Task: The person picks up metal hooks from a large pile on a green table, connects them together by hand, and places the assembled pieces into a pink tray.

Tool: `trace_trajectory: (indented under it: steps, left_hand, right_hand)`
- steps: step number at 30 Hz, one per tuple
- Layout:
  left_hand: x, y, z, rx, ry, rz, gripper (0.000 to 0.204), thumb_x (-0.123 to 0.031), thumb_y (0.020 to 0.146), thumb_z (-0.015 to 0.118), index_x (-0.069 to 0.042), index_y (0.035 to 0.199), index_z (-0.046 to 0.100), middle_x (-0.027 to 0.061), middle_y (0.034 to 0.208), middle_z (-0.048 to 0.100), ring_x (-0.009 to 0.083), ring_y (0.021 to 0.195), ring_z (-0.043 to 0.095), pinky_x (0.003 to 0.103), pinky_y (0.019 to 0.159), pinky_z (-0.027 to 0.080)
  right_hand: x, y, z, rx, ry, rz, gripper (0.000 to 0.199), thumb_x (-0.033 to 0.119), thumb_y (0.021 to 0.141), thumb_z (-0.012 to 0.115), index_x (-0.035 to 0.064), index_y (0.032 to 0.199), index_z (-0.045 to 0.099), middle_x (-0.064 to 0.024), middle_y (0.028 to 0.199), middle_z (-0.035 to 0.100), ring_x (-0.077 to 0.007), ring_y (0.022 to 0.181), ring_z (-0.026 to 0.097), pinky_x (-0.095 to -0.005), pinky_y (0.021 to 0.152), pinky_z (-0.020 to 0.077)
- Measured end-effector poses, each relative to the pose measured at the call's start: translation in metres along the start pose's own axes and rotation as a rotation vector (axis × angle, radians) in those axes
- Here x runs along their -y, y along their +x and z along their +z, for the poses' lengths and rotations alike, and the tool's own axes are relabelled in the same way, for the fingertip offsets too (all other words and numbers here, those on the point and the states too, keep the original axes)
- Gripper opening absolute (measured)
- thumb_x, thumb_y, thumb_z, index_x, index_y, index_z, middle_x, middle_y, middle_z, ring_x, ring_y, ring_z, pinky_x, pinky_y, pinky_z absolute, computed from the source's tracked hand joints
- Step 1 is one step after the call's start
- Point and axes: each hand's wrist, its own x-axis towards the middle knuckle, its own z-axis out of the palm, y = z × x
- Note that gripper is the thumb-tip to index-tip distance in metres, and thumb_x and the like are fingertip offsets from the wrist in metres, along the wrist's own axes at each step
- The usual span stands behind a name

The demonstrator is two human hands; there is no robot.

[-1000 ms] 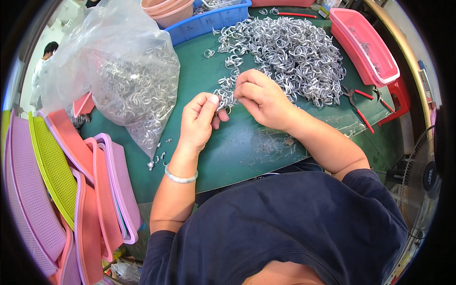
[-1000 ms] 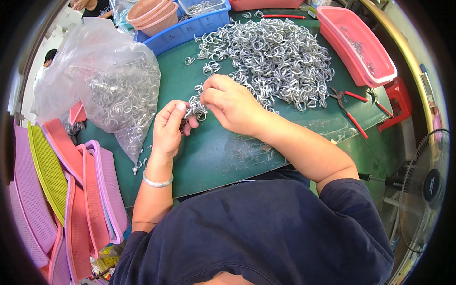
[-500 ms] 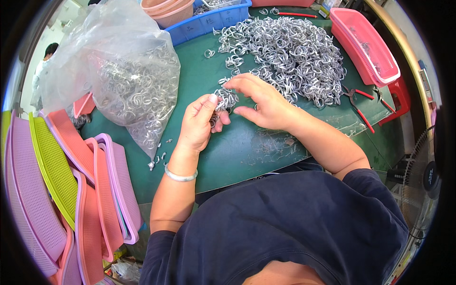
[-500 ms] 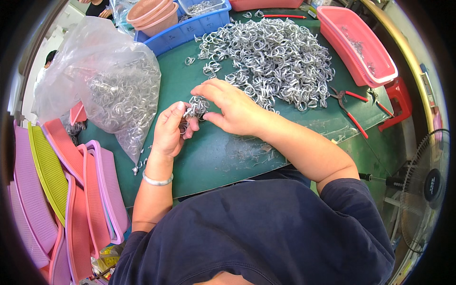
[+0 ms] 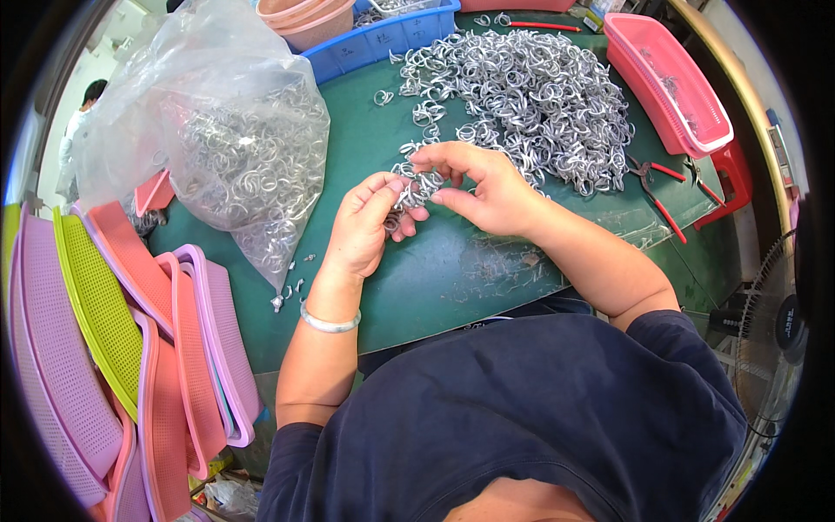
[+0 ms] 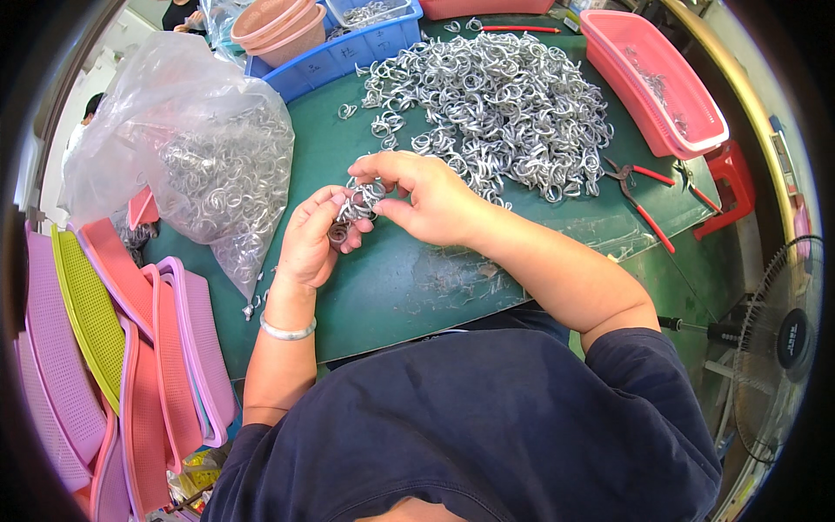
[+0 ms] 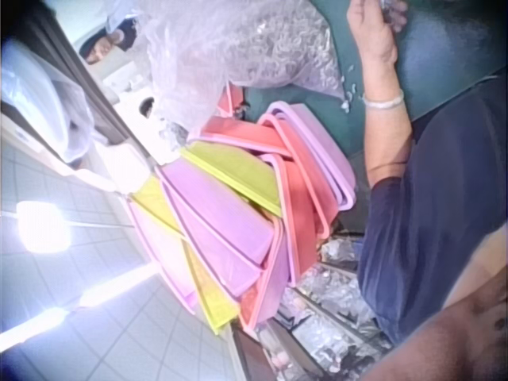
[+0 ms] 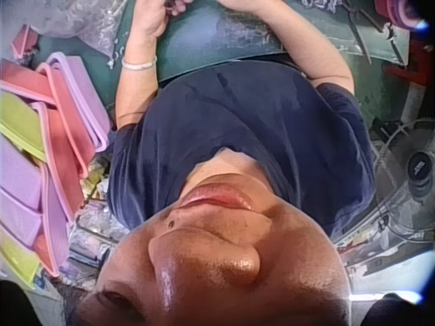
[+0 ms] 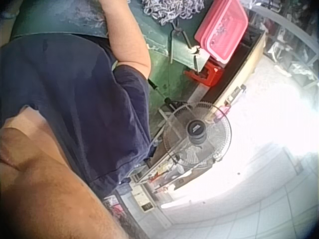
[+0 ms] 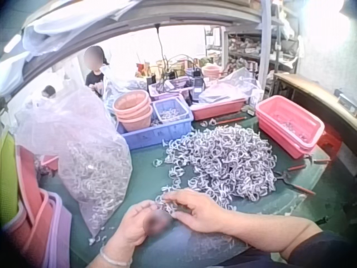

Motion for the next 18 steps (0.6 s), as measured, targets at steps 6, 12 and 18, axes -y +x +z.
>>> trace_trajectory:
  steps: [6,12,18]
  left_hand:
    - [-0.003,-0.002,0.002,0.026,0.046,0.029,0.019,-0.018,0.086,0.049,-0.005,0.1,0.053,0.0044,0.075,0.06,0.0066,0.055,0.05,0.018,0.047,0.036]
    - [0.0,-0.004,0.011,-0.081,0.179,0.126,0.024,-0.007,0.082,0.055,0.0,0.104,0.051,0.003,0.08,0.059,0.0055,0.065,0.052,0.017,0.055,0.04]
    - [0.007,-0.003,0.017,-0.132,0.24,0.341,0.03,0.0,0.081,0.052,0.0,0.111,0.048,0.0029,0.089,0.058,0.0046,0.068,0.051,0.018,0.06,0.042]
  right_hand:
    - [-0.002,0.001,0.001,0.022,0.091,0.077,0.042,-0.004,0.075,0.057,0.0032,0.115,0.049,-0.0063,0.098,0.058,-0.0112,0.075,0.052,-0.0247,0.066,0.044]
    - [-0.002,0.002,0.002,0.013,-0.054,-0.062,0.041,-0.006,0.077,0.051,0.0017,0.117,0.047,-0.0113,0.101,0.058,-0.0191,0.085,0.057,-0.0299,0.073,0.046]
    - [0.001,0.003,0.001,0.032,-0.179,-0.131,0.041,-0.005,0.078,0.05,0.0003,0.119,0.045,-0.0143,0.104,0.057,-0.0239,0.09,0.058,-0.0312,0.078,0.0463]
